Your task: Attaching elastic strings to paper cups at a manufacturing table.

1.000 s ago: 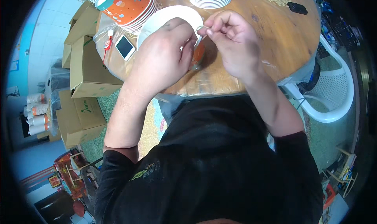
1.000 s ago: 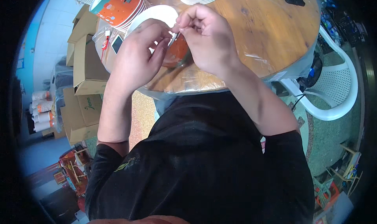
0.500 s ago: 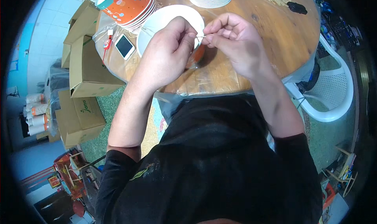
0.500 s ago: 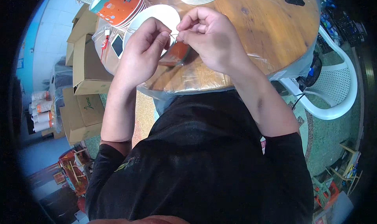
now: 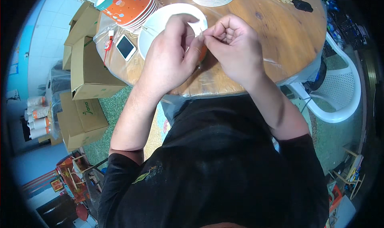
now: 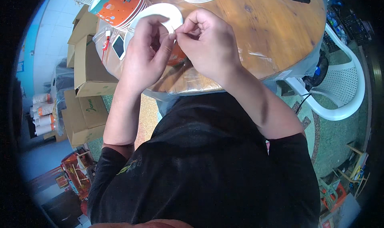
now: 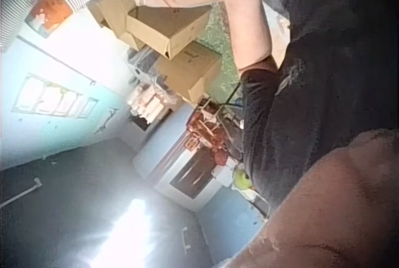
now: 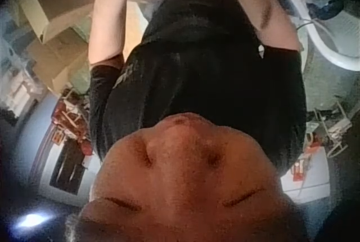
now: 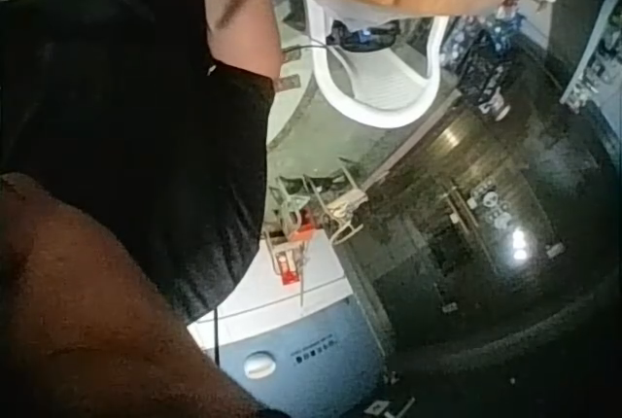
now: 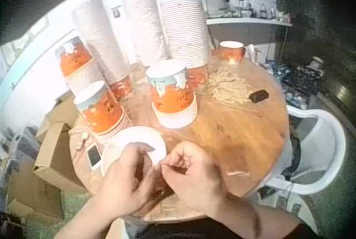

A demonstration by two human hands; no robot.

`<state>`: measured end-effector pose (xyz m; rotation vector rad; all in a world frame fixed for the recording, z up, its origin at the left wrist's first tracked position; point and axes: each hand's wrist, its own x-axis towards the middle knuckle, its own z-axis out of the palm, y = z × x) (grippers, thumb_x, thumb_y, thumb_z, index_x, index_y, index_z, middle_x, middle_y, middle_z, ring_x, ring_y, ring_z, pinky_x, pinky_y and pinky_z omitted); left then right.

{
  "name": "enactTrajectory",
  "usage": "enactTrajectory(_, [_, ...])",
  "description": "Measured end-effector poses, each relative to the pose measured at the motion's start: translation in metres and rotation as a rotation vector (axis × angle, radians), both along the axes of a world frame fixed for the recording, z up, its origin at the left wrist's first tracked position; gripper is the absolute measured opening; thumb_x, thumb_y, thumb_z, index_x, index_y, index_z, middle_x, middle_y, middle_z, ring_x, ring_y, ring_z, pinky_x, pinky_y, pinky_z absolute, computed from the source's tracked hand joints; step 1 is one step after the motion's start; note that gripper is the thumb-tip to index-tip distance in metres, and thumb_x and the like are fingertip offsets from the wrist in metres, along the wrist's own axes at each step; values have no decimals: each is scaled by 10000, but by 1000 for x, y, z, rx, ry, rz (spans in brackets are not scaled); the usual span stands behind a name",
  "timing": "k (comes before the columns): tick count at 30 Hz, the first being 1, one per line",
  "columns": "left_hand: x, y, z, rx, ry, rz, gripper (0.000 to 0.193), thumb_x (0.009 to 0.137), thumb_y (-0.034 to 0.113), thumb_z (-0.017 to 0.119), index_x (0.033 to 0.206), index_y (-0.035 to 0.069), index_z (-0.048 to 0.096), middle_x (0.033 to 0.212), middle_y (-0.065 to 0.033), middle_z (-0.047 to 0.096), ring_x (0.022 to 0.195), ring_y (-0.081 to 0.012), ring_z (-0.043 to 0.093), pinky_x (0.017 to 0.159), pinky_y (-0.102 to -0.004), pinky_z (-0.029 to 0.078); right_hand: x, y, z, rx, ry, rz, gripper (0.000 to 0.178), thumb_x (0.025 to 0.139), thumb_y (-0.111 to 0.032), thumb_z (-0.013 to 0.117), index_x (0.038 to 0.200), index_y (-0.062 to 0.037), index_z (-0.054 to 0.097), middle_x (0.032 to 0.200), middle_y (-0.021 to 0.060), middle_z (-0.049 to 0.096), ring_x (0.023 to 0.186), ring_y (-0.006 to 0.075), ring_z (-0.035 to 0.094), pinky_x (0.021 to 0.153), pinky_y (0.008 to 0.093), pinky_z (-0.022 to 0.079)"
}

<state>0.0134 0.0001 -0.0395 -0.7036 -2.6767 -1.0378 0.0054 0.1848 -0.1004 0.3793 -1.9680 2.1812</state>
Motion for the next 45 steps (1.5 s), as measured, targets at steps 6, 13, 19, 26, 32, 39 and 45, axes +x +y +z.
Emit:
enactTrajectory(6, [-4,-4,-4,58,128,-108,297,981,29,763,1263,47,674,934,-94,644,794,-257,704,726,-387,589,-1,3,1,-293,-172,131,194,1025,60,730,1044,-24,557,1020,124,795,950,137,770,876,275,635])
enactTrajectory(13, [-7,-5,2,-154,269,-153,234,919,-51,799,1133,43,816,963,-107,690,783,-234,715,689,-341,576,1,13,4,-412,-324,202,188,1025,72,707,1071,-39,562,1075,141,796,1003,159,760,915,278,619])
enactTrajectory(19, [-9,-5,12,-230,290,-150,181,924,15,832,1104,34,812,952,-104,697,782,-253,739,681,-362,583,2,19,5,-469,-404,271,214,998,78,735,1132,-18,599,1150,155,784,1044,185,770,961,292,620])
enactTrajectory(26, [-9,2,8,-267,400,-153,144,936,44,816,1070,24,769,977,-126,698,822,-320,731,691,-408,577,6,15,6,-144,-158,149,206,953,71,783,1072,-23,644,1075,101,764,990,160,776,889,309,642])
enactTrajectory(32, [-10,-4,11,-152,12,-111,77,1020,78,700,1055,17,730,936,-110,712,829,-258,730,755,-368,585,6,18,12,398,417,-219,167,898,61,791,973,-52,693,940,78,687,847,211,756,774,339,631])
enactTrajectory(39, [-28,-13,12,240,-691,-125,151,1156,152,652,1161,14,712,1036,51,682,913,-19,596,793,-211,483,9,7,-4,258,436,-283,137,882,-5,834,948,-34,718,945,83,717,790,233,758,725,359,623])
enactTrajectory(45, [-31,-14,1,215,-531,-140,141,1138,129,687,1178,-3,721,1053,15,733,920,-40,645,810,-214,517,19,-4,-18,124,250,-227,185,907,-105,909,1007,-5,789,934,113,761,779,225,768,702,335,612])
